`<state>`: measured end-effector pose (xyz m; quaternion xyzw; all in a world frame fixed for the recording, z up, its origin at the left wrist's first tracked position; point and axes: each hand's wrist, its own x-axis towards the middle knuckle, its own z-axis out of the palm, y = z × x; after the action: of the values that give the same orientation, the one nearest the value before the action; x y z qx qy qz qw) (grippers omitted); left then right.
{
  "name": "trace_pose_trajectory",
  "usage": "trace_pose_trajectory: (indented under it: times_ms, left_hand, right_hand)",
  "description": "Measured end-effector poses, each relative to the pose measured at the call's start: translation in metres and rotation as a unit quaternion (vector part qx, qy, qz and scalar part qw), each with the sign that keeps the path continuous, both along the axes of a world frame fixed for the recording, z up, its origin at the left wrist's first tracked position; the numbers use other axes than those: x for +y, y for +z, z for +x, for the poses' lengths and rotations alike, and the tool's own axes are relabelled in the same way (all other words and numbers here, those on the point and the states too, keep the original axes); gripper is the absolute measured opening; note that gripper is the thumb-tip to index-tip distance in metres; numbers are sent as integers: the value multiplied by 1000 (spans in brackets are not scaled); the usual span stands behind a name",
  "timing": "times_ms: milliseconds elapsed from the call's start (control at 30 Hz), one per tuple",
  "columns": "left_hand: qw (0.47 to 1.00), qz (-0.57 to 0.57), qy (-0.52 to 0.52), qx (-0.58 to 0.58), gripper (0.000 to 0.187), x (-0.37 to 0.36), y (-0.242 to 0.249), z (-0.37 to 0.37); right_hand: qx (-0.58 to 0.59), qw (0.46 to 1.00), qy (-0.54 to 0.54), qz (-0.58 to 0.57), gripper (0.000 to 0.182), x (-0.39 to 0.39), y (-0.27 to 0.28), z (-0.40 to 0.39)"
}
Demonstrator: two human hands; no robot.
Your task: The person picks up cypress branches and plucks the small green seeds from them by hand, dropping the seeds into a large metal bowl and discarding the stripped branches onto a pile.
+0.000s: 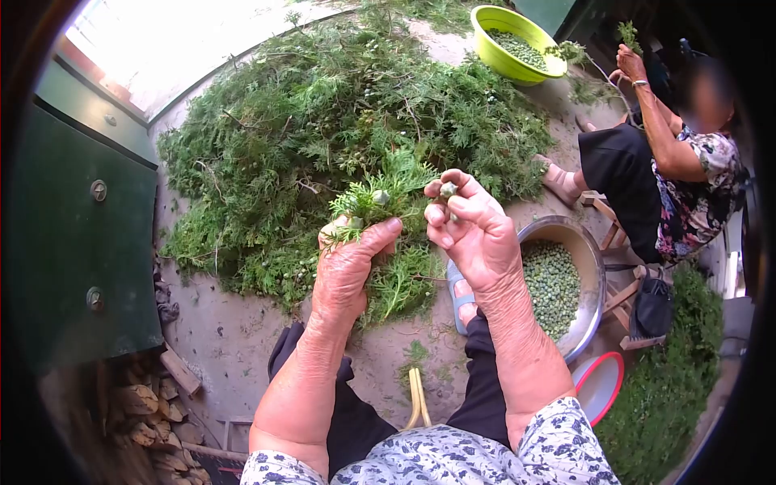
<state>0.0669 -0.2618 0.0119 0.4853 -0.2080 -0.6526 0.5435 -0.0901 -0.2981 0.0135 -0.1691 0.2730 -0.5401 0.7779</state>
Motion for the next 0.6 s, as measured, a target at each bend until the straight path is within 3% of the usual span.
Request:
trace_pose_trajectory:
  times_ms: [133,200,267,333,467,600]
  left_hand:
    - [997,-44,-19,-60,17,0,-1,0]
    - [994,-55,-47,-85,18,-1,-1,1]
    - [989,-65,-75,-111,18,-1,-2,1]
    - [983,-94,-98,-123,20,-1,-2,1]
    - [980,-89,-108,-139,22,-2,-4,2]
    - [996,-60,-45,-49,26,-1,-4,0]
  right_hand:
    - [46,997,-1,-56,16,0,-5,-5]
    - [197,977,-22,-74,19,5,12,4]
    - [206,973,-9,-108,19,6,4,4]
    - [343,913,9,-223,18,6,-3,9]
    - [366,904,25,-219,18,8,-3,12]
    - [398,901,44,-165,18,7,3,7]
